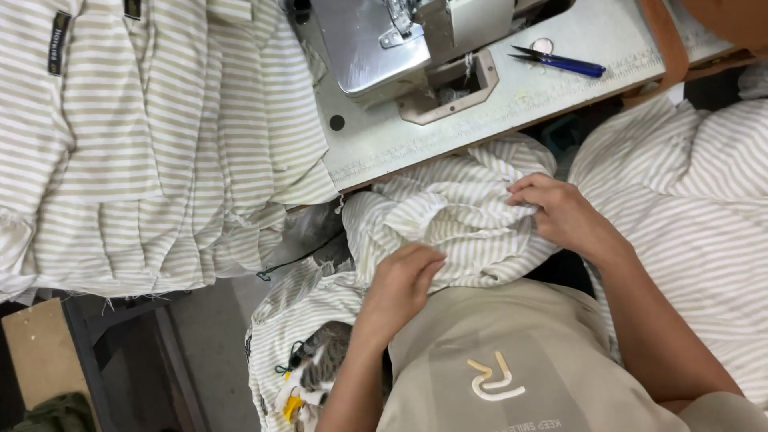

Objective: Trimming excess threads from the waistband of striped garments using thread nippers at a sewing workstation.

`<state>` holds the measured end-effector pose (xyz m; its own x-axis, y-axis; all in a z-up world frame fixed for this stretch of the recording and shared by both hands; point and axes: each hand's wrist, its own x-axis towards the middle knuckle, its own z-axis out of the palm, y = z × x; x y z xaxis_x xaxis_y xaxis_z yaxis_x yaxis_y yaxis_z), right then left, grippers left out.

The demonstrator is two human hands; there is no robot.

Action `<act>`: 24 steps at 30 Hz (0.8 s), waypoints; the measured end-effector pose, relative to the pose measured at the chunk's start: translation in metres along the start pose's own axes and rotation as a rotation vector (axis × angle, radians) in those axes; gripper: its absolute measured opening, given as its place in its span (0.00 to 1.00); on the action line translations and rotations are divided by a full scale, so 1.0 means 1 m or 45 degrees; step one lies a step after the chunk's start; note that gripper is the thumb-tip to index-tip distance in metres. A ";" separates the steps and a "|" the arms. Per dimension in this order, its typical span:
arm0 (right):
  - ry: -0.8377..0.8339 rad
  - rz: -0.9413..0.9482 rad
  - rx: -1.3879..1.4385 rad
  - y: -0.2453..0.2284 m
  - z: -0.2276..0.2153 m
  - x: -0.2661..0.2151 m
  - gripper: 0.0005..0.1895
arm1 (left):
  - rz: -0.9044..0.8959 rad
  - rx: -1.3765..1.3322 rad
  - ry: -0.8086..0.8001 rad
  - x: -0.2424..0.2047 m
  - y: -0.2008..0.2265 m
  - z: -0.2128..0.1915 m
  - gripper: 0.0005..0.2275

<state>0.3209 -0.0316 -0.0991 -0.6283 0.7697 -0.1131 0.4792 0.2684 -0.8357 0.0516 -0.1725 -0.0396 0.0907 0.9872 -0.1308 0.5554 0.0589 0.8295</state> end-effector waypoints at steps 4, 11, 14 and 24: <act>0.102 -0.036 -0.057 -0.001 -0.005 -0.009 0.19 | 0.338 0.206 -0.094 0.047 0.001 0.052 0.09; 0.108 -0.057 -0.032 0.019 -0.012 -0.029 0.10 | 0.223 0.397 -0.186 0.076 -0.029 0.108 0.11; 0.170 -0.036 0.063 0.002 -0.010 -0.022 0.09 | 0.055 0.399 -0.171 0.066 -0.025 0.097 0.13; -0.251 0.188 -0.564 0.031 0.030 -0.002 0.08 | 0.146 -0.059 -0.129 0.066 -0.041 0.091 0.05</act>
<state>0.3181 -0.0421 -0.1409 -0.6175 0.7054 -0.3480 0.7587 0.4176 -0.4999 0.1100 -0.1228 -0.1318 0.2356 0.9681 -0.0858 0.4978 -0.0444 0.8662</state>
